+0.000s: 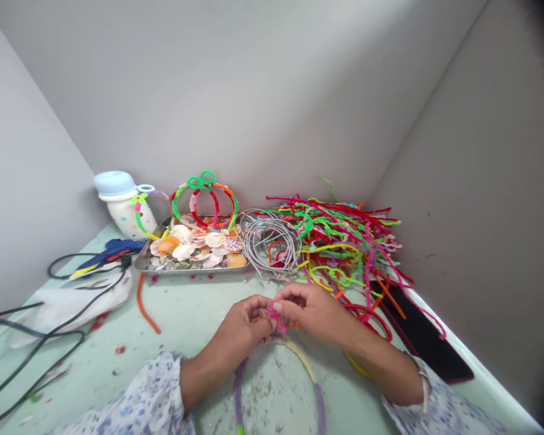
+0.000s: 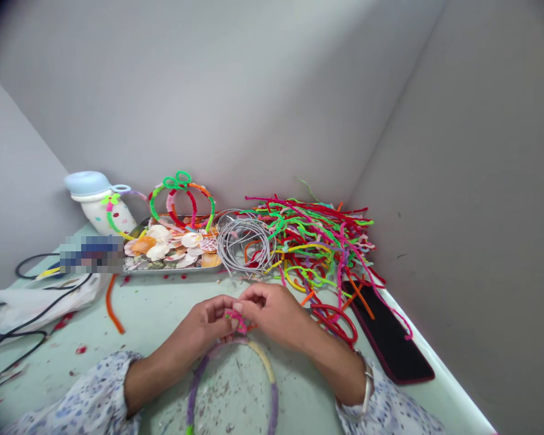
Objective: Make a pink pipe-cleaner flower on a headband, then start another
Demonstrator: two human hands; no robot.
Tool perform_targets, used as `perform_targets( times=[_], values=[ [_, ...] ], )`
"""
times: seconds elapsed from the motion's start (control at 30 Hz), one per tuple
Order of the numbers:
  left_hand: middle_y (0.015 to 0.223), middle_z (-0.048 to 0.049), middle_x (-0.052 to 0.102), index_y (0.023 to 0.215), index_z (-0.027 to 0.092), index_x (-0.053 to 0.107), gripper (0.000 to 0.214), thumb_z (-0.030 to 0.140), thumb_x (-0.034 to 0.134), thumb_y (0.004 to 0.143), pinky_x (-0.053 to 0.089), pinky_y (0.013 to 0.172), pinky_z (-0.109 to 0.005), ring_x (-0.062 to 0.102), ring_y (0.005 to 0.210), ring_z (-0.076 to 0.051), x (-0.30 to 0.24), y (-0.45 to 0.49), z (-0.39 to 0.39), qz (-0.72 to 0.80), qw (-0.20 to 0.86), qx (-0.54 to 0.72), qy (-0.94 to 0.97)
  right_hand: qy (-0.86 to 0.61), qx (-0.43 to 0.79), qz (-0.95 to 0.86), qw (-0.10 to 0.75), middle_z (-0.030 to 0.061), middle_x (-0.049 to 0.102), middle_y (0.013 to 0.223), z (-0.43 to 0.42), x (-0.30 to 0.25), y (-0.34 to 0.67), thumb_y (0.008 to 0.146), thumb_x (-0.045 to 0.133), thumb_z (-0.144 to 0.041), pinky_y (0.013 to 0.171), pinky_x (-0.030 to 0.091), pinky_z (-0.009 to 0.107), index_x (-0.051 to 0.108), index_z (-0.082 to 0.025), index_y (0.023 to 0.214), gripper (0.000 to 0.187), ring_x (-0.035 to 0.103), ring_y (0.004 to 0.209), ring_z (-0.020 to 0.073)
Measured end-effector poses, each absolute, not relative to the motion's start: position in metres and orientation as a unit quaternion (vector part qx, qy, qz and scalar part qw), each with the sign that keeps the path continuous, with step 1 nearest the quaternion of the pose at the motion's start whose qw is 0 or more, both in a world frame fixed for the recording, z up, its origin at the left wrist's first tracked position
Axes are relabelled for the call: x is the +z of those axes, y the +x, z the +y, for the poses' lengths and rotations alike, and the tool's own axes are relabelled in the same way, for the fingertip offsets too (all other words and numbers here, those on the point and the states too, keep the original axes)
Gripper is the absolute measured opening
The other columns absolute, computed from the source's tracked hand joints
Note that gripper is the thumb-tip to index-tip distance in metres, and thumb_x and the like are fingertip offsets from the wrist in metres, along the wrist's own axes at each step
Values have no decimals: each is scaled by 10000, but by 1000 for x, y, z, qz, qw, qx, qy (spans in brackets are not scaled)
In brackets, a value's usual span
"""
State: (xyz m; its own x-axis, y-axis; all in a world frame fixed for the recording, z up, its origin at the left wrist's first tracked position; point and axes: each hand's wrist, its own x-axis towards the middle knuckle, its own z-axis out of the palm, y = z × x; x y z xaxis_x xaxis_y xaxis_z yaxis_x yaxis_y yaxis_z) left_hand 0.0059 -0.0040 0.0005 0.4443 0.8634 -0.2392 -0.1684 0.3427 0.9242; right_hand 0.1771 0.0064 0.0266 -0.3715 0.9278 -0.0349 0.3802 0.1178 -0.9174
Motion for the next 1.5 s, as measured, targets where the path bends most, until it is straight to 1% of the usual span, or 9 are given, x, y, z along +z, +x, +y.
perform_targets(
  times=[0.1, 0.2, 0.4, 0.63, 0.87, 0.97, 1.17, 1.37, 1.5],
  values=[
    [771, -55, 661, 884, 136, 596, 226, 203, 695, 691, 525, 720, -351, 623, 707, -166, 4, 7, -5, 396, 720, 364, 438, -485, 487, -665, 292, 3, 647, 667, 6, 23, 176, 844, 555, -299, 539, 422, 217, 655, -165, 793, 174, 572, 595, 122],
    [757, -35, 645, 886, 139, 585, 239, 192, 699, 684, 520, 651, -296, 601, 654, -137, 10, 7, -6, 405, 713, 372, 434, -502, 512, -625, 310, -16, 603, 606, 7, 23, 174, 827, 570, -294, 499, 402, 206, 633, -162, 761, 160, 542, 524, 105],
    [722, -34, 650, 935, 124, 596, 214, 208, 649, 746, 464, 604, -238, 585, 637, -123, 9, 5, -5, 408, 687, 386, 462, -517, 538, -564, 353, -31, 575, 576, 7, 20, 170, 814, 574, -327, 502, 422, 206, 610, -166, 755, 175, 520, 504, 100],
    [610, -39, 667, 800, 107, 628, 161, 256, 660, 751, 410, 527, -195, 558, 519, -89, 8, 6, -5, 459, 669, 382, 443, -516, 531, -576, 348, -26, 574, 574, 5, 15, 166, 813, 557, -305, 497, 396, 202, 611, -163, 735, 171, 517, 511, 101],
    [525, -15, 643, 681, 125, 632, 137, 247, 677, 725, 350, 430, -172, 499, 423, -67, 9, 8, -5, 480, 661, 360, 452, -528, 505, -613, 302, -9, 606, 584, 4, 16, 169, 794, 538, -246, 510, 389, 216, 626, -162, 714, 145, 534, 524, 112],
    [549, -26, 654, 699, 121, 634, 147, 254, 695, 716, 376, 449, -175, 535, 459, -81, 9, 8, -5, 468, 670, 365, 447, -525, 508, -611, 306, -7, 612, 591, 5, 16, 171, 796, 542, -253, 513, 392, 216, 626, -165, 722, 142, 543, 534, 113],
    [807, -74, 700, 1023, 132, 602, 327, 245, 696, 731, 485, 606, -244, 628, 697, -154, 11, 5, -5, 406, 706, 384, 436, -528, 553, -542, 349, -21, 578, 539, 7, 15, 167, 825, 547, -348, 430, 348, 196, 599, -165, 748, 205, 480, 453, 90],
    [691, -59, 676, 858, 104, 620, 180, 238, 657, 745, 438, 577, -204, 589, 606, -109, 10, 5, -1, 452, 679, 382, 434, -511, 570, -538, 354, -14, 585, 605, 5, 19, 167, 816, 579, -378, 452, 378, 197, 600, -162, 787, 219, 521, 521, 106],
    [609, -36, 658, 806, 113, 623, 122, 212, 623, 735, 427, 543, -209, 551, 519, -95, 5, 6, 0, 463, 669, 368, 450, -495, 528, -587, 363, -19, 579, 684, 7, 24, 170, 833, 569, -359, 538, 413, 214, 629, -174, 845, 194, 531, 596, 109]
  ],
)
